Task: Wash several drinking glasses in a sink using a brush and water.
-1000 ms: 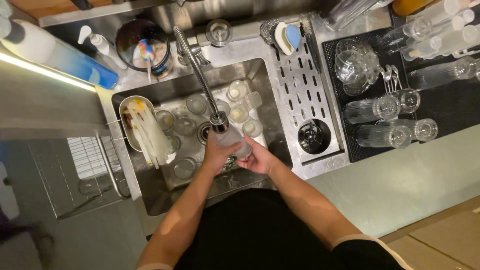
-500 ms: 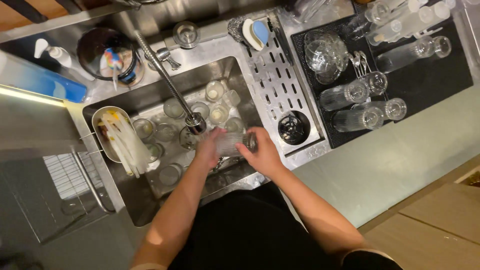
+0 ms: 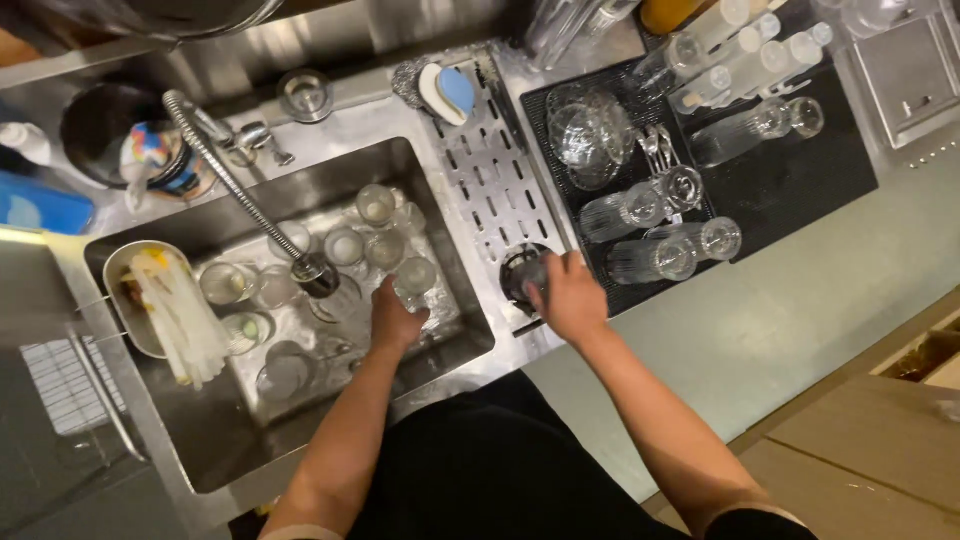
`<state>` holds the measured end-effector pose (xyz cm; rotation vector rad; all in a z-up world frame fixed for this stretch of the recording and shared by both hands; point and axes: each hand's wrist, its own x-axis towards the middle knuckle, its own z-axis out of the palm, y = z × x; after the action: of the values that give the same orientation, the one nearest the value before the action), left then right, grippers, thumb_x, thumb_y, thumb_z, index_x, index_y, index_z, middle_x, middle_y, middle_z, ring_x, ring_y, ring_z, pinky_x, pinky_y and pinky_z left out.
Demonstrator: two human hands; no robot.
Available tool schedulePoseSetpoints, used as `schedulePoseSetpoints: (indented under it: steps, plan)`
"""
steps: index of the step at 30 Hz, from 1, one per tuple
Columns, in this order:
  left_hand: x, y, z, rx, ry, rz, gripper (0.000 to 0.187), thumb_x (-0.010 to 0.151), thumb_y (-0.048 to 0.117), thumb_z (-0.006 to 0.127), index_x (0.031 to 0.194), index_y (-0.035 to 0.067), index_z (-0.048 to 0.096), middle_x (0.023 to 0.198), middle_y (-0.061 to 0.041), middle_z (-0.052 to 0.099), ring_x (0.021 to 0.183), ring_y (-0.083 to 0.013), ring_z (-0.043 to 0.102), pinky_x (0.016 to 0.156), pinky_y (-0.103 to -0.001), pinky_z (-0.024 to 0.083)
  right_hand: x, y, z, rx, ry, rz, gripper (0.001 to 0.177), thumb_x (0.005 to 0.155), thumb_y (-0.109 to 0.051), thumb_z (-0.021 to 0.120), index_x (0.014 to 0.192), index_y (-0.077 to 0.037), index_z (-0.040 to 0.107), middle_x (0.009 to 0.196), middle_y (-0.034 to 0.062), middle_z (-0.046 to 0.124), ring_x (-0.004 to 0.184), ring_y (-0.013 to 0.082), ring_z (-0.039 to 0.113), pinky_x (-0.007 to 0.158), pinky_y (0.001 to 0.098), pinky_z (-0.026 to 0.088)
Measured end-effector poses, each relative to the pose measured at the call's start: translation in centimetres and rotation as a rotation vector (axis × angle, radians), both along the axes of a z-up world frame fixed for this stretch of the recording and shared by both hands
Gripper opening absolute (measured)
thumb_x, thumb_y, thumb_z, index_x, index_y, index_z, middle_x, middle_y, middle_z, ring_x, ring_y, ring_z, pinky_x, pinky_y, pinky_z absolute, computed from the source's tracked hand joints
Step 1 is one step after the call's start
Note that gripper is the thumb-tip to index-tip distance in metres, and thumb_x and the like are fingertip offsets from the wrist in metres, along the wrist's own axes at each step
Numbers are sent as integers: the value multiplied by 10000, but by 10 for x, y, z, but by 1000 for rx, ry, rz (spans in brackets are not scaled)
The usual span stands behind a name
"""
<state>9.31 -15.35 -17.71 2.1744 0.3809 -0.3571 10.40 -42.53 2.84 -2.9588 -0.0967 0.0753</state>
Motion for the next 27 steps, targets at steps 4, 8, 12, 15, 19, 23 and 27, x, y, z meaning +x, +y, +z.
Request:
schedulePoseSetpoints:
  steps: [4, 8, 12, 15, 19, 23, 27]
  plan:
    - [15, -30, -17, 45, 116, 6, 1211, 621, 262, 938, 1565, -16, 232, 1525, -318, 370, 1397, -434, 413, 1148, -429, 383, 8, -4, -29, -45, 17, -18, 492, 873, -381, 754, 1208, -75, 563, 1123, 219, 552, 913, 417, 652, 739, 492, 567]
    - [23, -59, -57, 113, 38, 152, 1268, 608, 303, 967, 1517, -125, 194, 1538, -345, 327, 1436, -455, 341, 1202, -449, 309, 14, -10, -25, -89, 115, 7, 527, 847, -416, 751, 1209, -74, 578, 1108, 218, 561, 892, 410, 645, 654, 497, 568]
    - [31, -75, -89, 271, -1, 257, 1196, 680, 238, 909, 1548, -123, 169, 1526, -339, 335, 1367, -467, 407, 1159, -467, 356, 11, -23, -27, 31, 124, 87, 537, 838, -393, 774, 1221, -69, 584, 1137, 227, 563, 924, 393, 640, 659, 475, 560]
    - [32, -90, -97, 161, -106, 467, 1015, 780, 110, 815, 1586, -91, 233, 1469, -335, 423, 1271, -469, 502, 1117, -487, 411, -1, -44, 6, 154, 70, 113, 518, 825, -367, 799, 1227, -106, 604, 1133, 215, 574, 934, 382, 641, 694, 463, 556]
    - [48, -81, -158, -800, -269, 1394, 759, 900, 487, 672, 1426, -53, 579, 1316, -212, 651, 1079, -301, 626, 934, -400, 522, -8, -106, 104, 343, -44, 145, 519, 848, -333, 820, 1262, -115, 595, 1140, 166, 598, 969, 350, 653, 748, 435, 564]
    - [38, -71, -103, 343, 79, 626, 625, 793, 103, 807, 1281, -36, 442, 1157, -211, 586, 983, -326, 627, 865, -380, 532, -13, -192, 195, 659, -240, -33, 616, 796, -184, 885, 1273, -69, 514, 1124, 99, 614, 954, 221, 658, 772, 346, 562]
    - [2, -61, -55, 227, -224, 644, 809, 694, 158, 1009, 1210, -88, 436, 1087, -229, 563, 932, -346, 584, 786, -377, 500, -5, -275, 226, 562, -486, -424, 603, 822, -147, 869, 1281, -48, 492, 1143, 76, 649, 918, 147, 615, 778, 308, 527]
